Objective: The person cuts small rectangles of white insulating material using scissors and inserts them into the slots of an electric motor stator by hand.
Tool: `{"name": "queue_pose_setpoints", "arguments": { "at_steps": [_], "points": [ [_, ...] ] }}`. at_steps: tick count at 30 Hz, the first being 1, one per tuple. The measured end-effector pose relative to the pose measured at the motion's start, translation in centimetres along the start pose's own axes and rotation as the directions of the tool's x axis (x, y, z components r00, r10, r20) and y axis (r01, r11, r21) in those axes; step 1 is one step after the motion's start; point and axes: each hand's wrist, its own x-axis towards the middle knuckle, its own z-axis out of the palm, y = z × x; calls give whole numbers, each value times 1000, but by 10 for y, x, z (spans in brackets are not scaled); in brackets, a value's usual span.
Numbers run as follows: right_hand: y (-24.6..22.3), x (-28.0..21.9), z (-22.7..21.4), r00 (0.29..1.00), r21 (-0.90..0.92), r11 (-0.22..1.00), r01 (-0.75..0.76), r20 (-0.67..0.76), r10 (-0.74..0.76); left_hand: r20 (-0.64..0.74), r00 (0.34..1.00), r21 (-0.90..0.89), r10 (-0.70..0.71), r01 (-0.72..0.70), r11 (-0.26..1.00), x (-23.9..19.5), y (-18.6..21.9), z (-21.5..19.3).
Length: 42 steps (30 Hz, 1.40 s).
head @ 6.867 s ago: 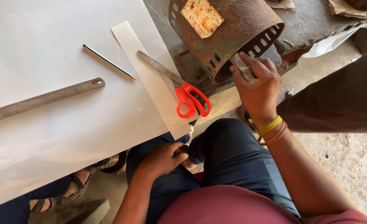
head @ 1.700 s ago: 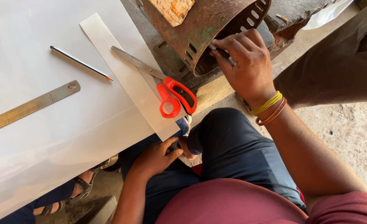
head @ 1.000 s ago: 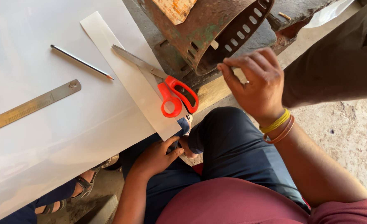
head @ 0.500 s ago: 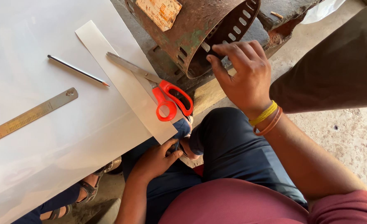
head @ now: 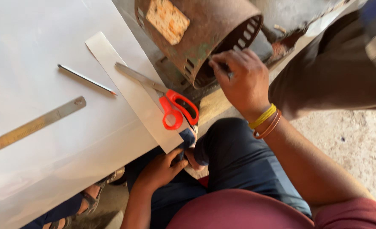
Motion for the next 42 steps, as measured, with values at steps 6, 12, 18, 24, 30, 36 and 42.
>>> {"name": "queue_pose_setpoints", "arguments": {
  "at_steps": [6, 12, 18, 24, 30, 36, 42],
  "points": [
    [-13, 5, -9, 997, -51, 998, 45, -55, -47, -4, 1000, 44, -30, 30, 999, -4, 4, -3],
    [-15, 6, -5, 1000, -27, 1000, 13, -28, -13, 24, 997, 37, -78, 77, 996, -8, 6, -6],
    [-16, 8, -6, 999, -32, 999, 13, -29, -14, 8, 1000, 22, -20, 20, 1000, -10, 4, -6],
    [-18, 8, -7, 1000, -44, 999, 0, 6, 0, -4, 1000, -2, 0, 0, 1000, -11, 3, -6],
    [-18, 8, -3, 998, -26, 998, -54, 14, 54, -4, 1000, -9, 14, -14, 1000, -13, 5, -9],
    [-17, 4, -2, 997, 9, 997, -82, 4, 82, 13, 1000, 2, -5, 5, 1000, -16, 8, -12],
    [-15, 2, -5, 999, 14, 999, -44, 4, 43, 29, 1000, -39, 3, -2, 999, -17, 10, -13]
  ]
}}
